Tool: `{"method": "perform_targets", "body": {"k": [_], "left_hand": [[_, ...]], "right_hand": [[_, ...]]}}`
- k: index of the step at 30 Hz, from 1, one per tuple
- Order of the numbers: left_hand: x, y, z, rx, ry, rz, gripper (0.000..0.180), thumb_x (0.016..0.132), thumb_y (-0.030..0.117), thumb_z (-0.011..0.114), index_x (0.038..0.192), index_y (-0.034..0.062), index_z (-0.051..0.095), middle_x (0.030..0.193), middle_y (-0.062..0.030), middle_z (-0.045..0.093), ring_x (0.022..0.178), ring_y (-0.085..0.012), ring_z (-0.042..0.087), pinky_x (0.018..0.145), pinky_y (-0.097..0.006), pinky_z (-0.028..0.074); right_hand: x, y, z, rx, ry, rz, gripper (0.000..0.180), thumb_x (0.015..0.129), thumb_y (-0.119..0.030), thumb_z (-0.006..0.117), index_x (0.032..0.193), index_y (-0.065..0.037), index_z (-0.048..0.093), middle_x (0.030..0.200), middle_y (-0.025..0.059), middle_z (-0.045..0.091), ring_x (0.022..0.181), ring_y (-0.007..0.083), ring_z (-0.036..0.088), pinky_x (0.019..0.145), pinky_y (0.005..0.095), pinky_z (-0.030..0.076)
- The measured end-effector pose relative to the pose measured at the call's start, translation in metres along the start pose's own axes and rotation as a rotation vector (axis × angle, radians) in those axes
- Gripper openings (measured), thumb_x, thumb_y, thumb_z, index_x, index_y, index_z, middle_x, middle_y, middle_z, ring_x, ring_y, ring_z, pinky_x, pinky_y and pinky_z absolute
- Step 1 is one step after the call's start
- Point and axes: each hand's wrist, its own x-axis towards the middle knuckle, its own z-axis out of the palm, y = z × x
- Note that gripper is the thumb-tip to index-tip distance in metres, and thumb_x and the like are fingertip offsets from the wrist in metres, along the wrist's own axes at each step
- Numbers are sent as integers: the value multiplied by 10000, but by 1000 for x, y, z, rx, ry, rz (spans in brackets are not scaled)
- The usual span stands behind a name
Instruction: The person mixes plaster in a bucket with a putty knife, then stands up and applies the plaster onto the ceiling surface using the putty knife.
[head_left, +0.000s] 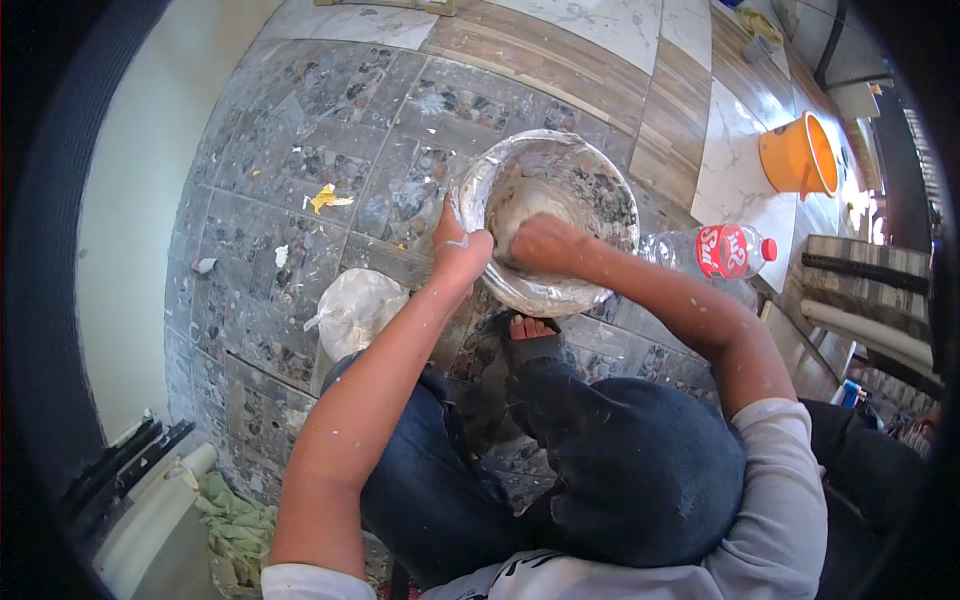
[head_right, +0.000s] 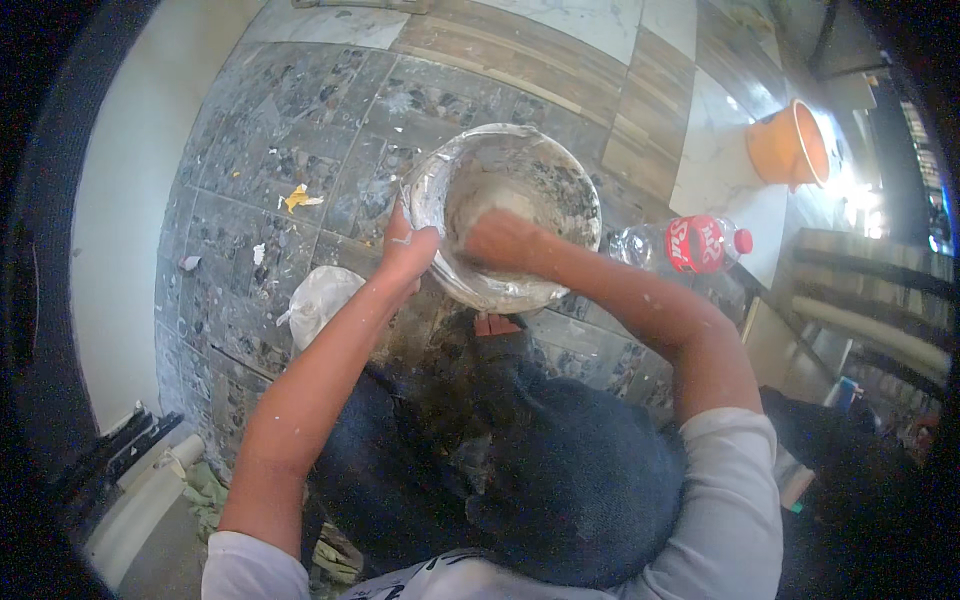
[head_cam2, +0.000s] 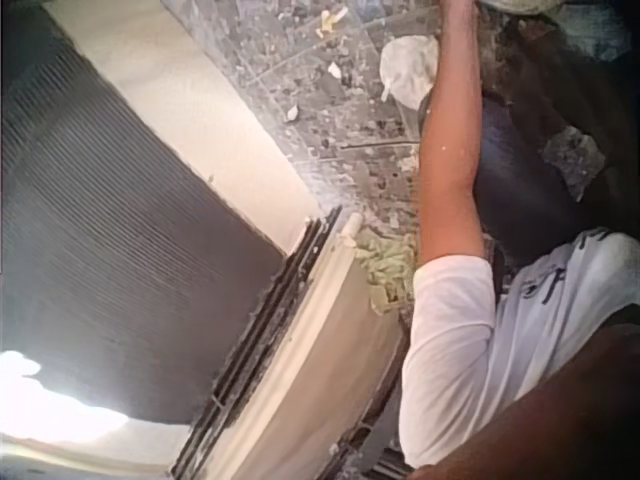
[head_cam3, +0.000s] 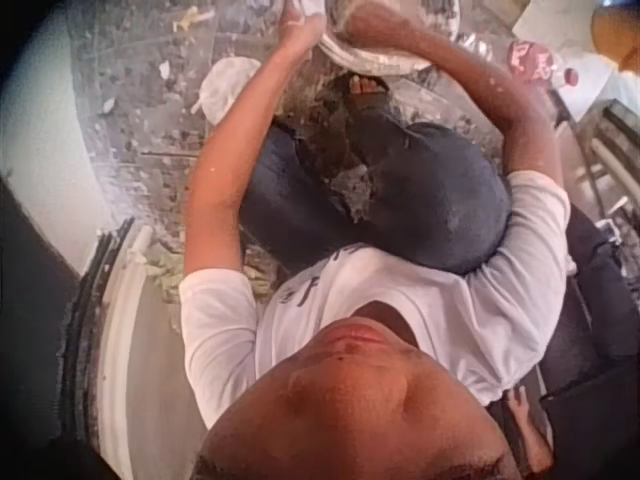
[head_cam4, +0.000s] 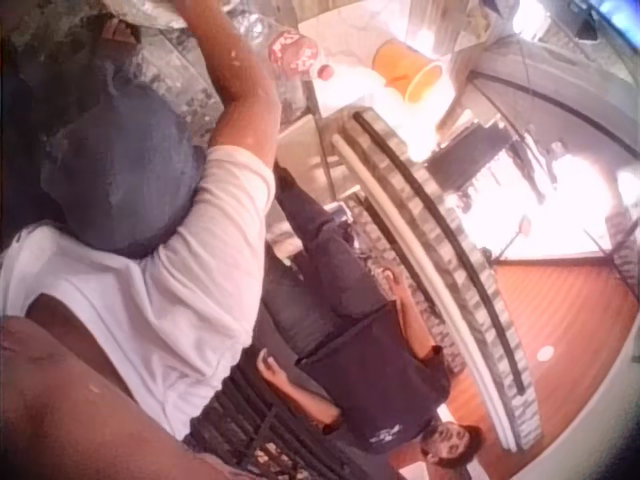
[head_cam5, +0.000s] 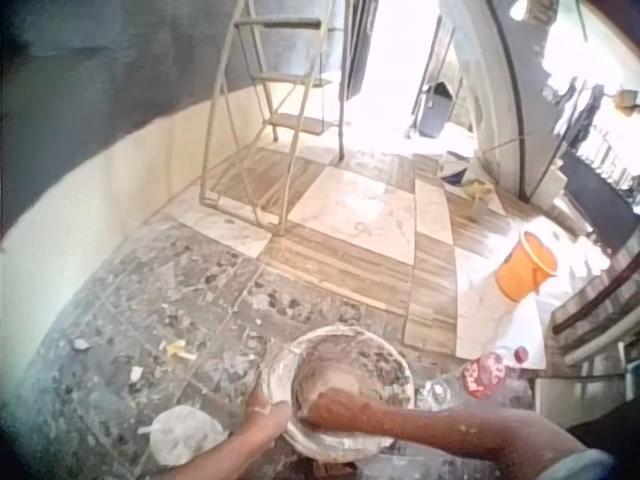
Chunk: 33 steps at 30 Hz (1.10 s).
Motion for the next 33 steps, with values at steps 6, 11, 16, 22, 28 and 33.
{"method": "perform_targets", "body": {"k": [6, 11, 16, 22, 28, 33], "left_hand": [[16, 4, -7, 70, -53, -7, 722, 690, 20, 492, 1394, 31, 337, 1206, -237, 559, 1112, -336, 561, 945, -359, 427], [23, 16, -8, 221, -145, 35, 674, 697, 12, 480, 1364, 34, 385, 1213, -223, 560, 1125, -333, 553, 945, -349, 417], [28, 32, -7, 157, -174, 40, 602, 699, -13, 486, 1298, 49, 468, 1179, -178, 595, 1103, -290, 571, 927, -339, 426], [38, 40, -12, 274, -341, 194, 589, 713, -2, 493, 1300, 27, 464, 1162, -156, 597, 1071, -249, 566, 915, -327, 429], [41, 45, -10, 351, -321, 177, 594, 706, 1, 500, 1298, 35, 469, 1169, -164, 593, 1074, -260, 566, 918, -330, 428], [45, 53, -11, 350, -275, 166, 602, 705, 11, 500, 1306, 38, 465, 1173, -180, 594, 1078, -274, 570, 920, -337, 430]], "right_hand": [[-41, 23, -15, 157, 71, -16, 94, 682, -77, 598, 733, -36, 667, 691, 172, 630, 686, 340, 639, 607, 428, 509], [-4, 22, 5, 100, 268, 470, 66, 688, -73, 608, 712, -42, 662, 695, 174, 632, 693, 336, 643, 619, 428, 509], [-15, -5, 18, 180, 29, -29, 97, 682, -104, 613, 730, -40, 667, 683, 159, 631, 674, 348, 635, 631, 440, 506], [-42, 27, -7, 244, 110, 280, 153, 668, -132, 611, 762, -18, 650, 694, 205, 618, 706, 383, 622, 658, 463, 496], [-14, 34, 14, 158, 268, 451, 118, 660, -71, 596, 750, -40, 667, 706, 179, 638, 692, 362, 639, 620, 447, 514], [0, 8, 23, 230, 58, 5, 115, 655, -73, 602, 741, -31, 666, 696, 177, 638, 696, 353, 645, 640, 428, 520]]}}
